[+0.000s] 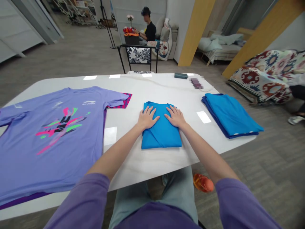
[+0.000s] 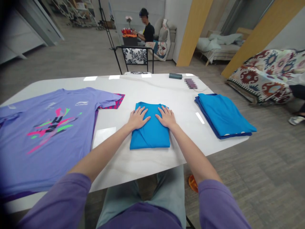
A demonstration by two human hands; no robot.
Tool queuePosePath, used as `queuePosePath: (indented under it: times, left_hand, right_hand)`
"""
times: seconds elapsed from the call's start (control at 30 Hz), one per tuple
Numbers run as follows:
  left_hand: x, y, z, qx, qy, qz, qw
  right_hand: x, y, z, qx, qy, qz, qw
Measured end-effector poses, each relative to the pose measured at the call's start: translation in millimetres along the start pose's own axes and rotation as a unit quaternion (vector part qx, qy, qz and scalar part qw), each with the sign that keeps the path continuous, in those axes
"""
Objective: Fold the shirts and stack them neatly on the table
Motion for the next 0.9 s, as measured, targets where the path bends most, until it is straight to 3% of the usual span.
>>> queuePosePath:
  times: [0.1,0.2,0.27,0.33,0.43,0.6,0.73,0.9]
  left_hand:
    - [-15.2,-16.9,11.9,0.019,0.036,0.060,0.997]
    - [-33.0,-44.4,29.5,0.034,0.067,0.202,0.977]
    - [-43.2,-53.1,36.0,0.050,0.041,0.247,0.967]
    - [-50.9,-47.8,40.1,0.088,0.008,0.229,0.969]
    - [-51.6,-22.2,48.0,0.145,-0.002,0.171,0.975]
    - [-24.0,25.6,70.1,0.195,0.068,0.121,0.971]
    - [7.8,73.4,102.4,0.239,0.126,0.061,0.961]
    - [38.3,174.5,151.7,0.286,0.119,-0.059,0.949]
  right_hand:
    - [-7.3,12.4,7.1,-0.012,0.073,-0.044,0.996]
    - [-16.4,32.4,22.9,-0.034,0.152,-0.171,0.973]
    - [-23.9,39.1,28.0,-0.046,0.134,-0.215,0.966]
    - [-31.6,37.4,29.5,-0.067,0.082,-0.211,0.972]
    - [-35.2,25.5,33.0,-0.142,0.030,-0.160,0.976]
    - [2.6,19.7,65.3,-0.260,0.094,-0.093,0.956]
    - [68.1,38.8,115.9,-0.324,0.167,-0.055,0.930]
    - [166.2,78.0,203.9,-0.357,0.248,0.047,0.899]
Point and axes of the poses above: each hand's wrist, its own x-axis away from the middle knuckle, its own z-axis out of the back of the hand, y = z × x, the point moved 4 cm from there along -x, towards the middle knuckle, and after that the axes turned 8 degrees about -x, right-handed, at the moved point
